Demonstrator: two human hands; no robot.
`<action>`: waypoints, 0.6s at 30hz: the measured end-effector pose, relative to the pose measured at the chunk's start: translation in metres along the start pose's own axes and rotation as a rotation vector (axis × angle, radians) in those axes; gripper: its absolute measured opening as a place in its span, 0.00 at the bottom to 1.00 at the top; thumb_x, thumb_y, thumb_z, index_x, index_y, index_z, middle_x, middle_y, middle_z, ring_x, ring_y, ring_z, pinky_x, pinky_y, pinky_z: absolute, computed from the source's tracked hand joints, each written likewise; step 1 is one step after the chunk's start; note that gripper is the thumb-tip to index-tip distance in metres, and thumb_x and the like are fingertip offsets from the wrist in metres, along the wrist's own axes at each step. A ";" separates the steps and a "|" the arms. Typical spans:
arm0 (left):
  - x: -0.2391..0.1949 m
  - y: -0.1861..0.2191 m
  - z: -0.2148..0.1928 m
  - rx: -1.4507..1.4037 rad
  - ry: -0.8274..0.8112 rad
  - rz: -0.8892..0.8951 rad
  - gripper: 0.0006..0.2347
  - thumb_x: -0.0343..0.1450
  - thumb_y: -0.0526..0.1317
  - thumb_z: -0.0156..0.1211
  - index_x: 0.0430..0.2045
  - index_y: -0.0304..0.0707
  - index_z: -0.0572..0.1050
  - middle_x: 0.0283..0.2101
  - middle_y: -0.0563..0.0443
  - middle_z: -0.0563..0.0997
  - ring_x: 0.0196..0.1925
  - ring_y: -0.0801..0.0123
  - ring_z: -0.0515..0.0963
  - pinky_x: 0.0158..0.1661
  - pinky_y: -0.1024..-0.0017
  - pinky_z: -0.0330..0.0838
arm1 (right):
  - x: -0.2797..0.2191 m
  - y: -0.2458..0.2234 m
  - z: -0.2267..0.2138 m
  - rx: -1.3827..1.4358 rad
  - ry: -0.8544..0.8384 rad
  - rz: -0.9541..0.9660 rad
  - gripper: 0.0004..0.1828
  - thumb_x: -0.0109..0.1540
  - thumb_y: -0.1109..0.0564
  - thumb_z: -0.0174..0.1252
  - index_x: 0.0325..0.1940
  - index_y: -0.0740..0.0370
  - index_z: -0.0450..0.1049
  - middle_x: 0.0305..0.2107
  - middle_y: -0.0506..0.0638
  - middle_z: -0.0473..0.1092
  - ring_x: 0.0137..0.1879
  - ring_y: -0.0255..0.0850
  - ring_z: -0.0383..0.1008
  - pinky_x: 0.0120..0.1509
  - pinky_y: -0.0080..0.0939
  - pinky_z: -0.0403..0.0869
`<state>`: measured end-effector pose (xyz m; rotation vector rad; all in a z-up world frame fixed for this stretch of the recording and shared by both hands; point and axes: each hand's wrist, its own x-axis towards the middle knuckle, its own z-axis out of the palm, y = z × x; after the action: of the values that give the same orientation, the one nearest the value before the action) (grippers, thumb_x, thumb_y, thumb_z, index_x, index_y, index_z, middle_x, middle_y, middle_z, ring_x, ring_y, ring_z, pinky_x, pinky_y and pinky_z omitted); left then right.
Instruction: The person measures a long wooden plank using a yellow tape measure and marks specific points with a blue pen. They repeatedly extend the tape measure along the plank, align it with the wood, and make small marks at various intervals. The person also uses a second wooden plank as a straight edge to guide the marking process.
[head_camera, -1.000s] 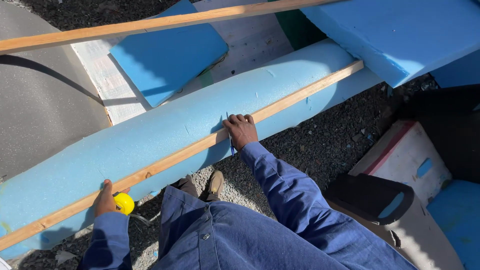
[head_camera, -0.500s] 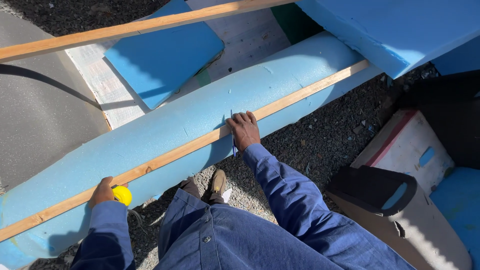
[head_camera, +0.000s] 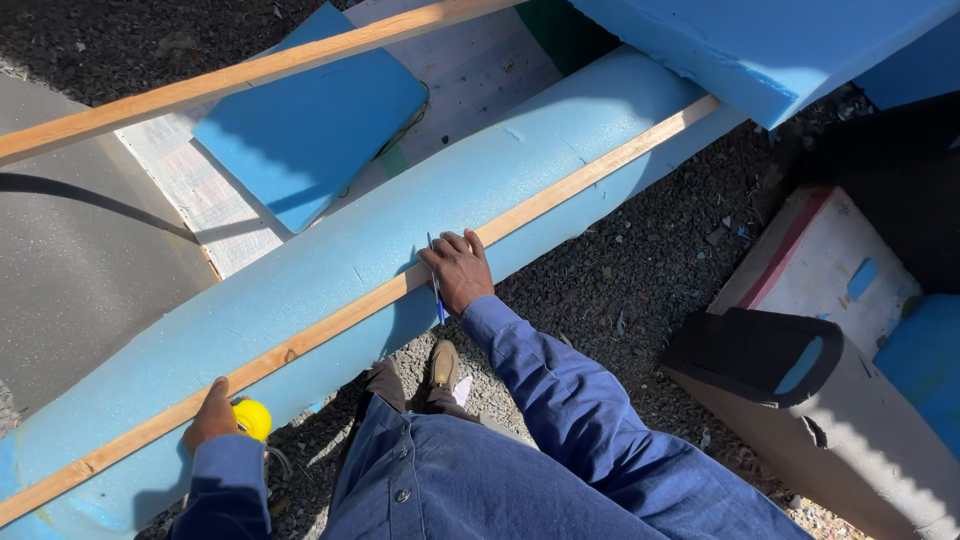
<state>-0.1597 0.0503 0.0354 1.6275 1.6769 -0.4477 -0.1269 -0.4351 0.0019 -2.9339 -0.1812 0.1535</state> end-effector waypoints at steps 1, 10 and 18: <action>0.015 -0.004 0.003 0.029 0.085 -0.026 0.38 0.78 0.72 0.83 0.73 0.43 0.85 0.56 0.51 0.92 0.44 0.61 0.91 0.46 0.57 0.87 | 0.000 -0.006 -0.001 0.037 0.031 -0.008 0.35 0.68 0.36 0.80 0.78 0.36 0.80 0.74 0.52 0.78 0.91 0.58 0.65 0.97 0.75 0.52; -0.214 0.012 -0.005 0.147 -0.598 0.696 0.46 0.77 0.78 0.31 0.88 0.54 0.66 0.88 0.57 0.75 0.37 0.50 0.82 0.41 0.52 0.77 | -0.057 -0.131 -0.139 0.867 0.116 -0.159 0.47 0.86 0.27 0.37 0.54 0.64 0.91 0.77 0.58 0.76 0.76 0.64 0.82 0.74 0.75 0.78; -0.271 0.041 0.049 0.594 -0.862 0.932 0.56 0.66 0.80 0.28 0.99 0.68 0.42 0.89 0.47 0.74 0.64 0.46 0.76 0.60 0.44 0.72 | -0.086 -0.127 -0.107 1.272 -0.017 0.091 0.20 0.83 0.41 0.57 0.69 0.55 0.81 0.50 0.54 0.82 0.52 0.50 0.80 0.59 0.55 0.75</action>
<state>-0.1302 -0.1688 0.2047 1.9774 0.0805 -1.0027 -0.2132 -0.3434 0.1401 -1.6717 0.0519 0.2034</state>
